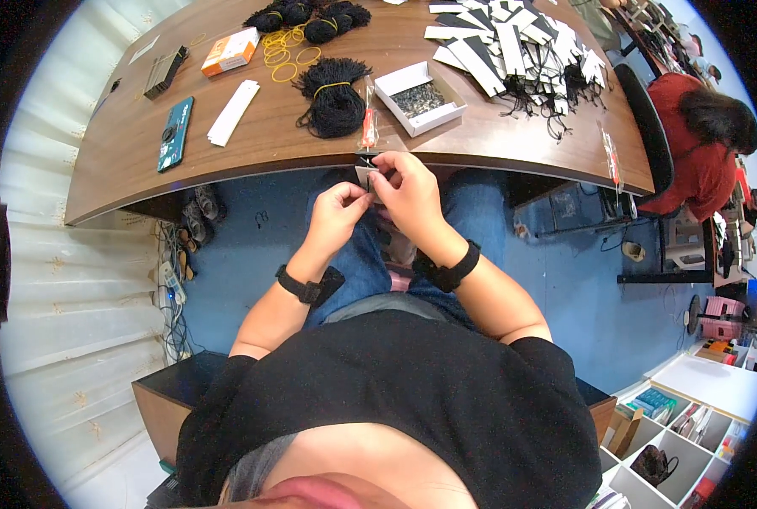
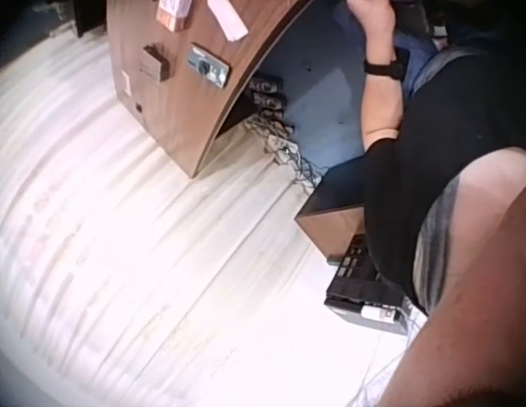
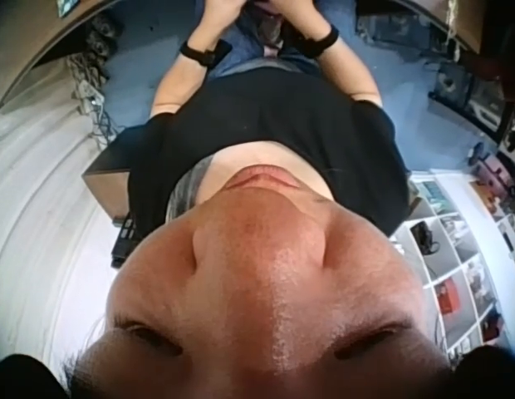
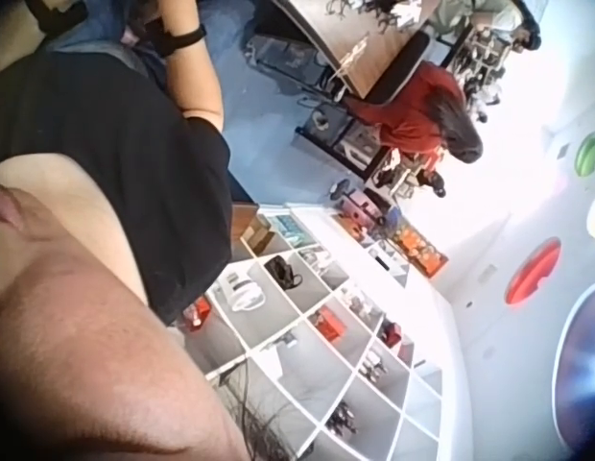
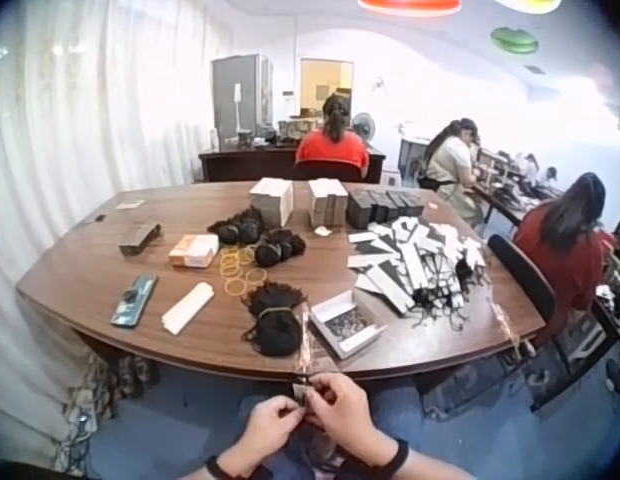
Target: Threading cords through paper tags and organizing them at a workstation.
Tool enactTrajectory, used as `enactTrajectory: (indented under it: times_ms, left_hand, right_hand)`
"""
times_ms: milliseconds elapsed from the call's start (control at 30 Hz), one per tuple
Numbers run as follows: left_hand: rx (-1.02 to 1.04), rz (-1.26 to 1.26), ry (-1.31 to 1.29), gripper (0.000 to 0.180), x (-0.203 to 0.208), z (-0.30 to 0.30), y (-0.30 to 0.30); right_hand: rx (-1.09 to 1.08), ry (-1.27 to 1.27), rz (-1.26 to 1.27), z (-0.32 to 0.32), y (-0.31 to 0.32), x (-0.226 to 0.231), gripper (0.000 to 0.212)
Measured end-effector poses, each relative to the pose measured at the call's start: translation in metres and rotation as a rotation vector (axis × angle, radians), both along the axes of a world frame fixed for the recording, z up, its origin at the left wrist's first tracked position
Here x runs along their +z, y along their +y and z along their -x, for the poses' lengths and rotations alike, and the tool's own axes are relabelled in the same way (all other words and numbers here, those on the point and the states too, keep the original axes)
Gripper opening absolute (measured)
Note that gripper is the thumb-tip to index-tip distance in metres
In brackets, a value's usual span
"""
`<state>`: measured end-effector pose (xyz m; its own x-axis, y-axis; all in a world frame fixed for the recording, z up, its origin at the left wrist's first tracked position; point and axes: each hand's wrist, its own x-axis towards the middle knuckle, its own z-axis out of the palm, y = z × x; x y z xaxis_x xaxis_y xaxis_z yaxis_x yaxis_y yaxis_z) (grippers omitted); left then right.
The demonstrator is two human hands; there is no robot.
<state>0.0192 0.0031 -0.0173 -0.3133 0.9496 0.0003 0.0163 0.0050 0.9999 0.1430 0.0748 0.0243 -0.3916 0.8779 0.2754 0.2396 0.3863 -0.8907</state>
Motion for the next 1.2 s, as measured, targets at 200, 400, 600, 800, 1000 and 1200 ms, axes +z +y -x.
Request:
enactTrajectory:
  times_ms: [200, 400, 600, 800, 1000, 1200]
  left_hand:
    - [0.013, 0.048, 0.128, 0.01, -0.002, 0.002, -0.005]
    - [-0.028, 0.03, 0.109, 0.006, -0.013, 0.005, -0.009]
    - [-0.009, 0.088, 0.074, 0.011, -0.009, 0.005, -0.015]
    - [-0.111, 0.154, -0.013, 0.008, 0.0, 0.013, -0.028]
    - [-0.035, 0.107, -0.056, 0.012, 0.006, 0.023, -0.035]
    - [-0.134, 0.232, 0.009, 0.014, 0.019, 0.03, -0.036]
  right_hand:
    - [0.074, -0.039, -0.205, -0.006, -0.002, 0.002, 0.012]
    - [0.228, -0.106, -0.282, -0.019, -0.009, -0.014, 0.015]
    - [0.169, 0.156, 0.429, -0.005, 0.003, -0.015, 0.017]
    - [0.254, 0.579, 1.044, -0.011, 0.009, -0.015, 0.005]
    - [0.548, 0.972, 1.497, -0.023, 0.006, -0.006, 0.012]
    - [0.835, 0.99, 1.538, -0.033, -0.007, -0.007, 0.036]
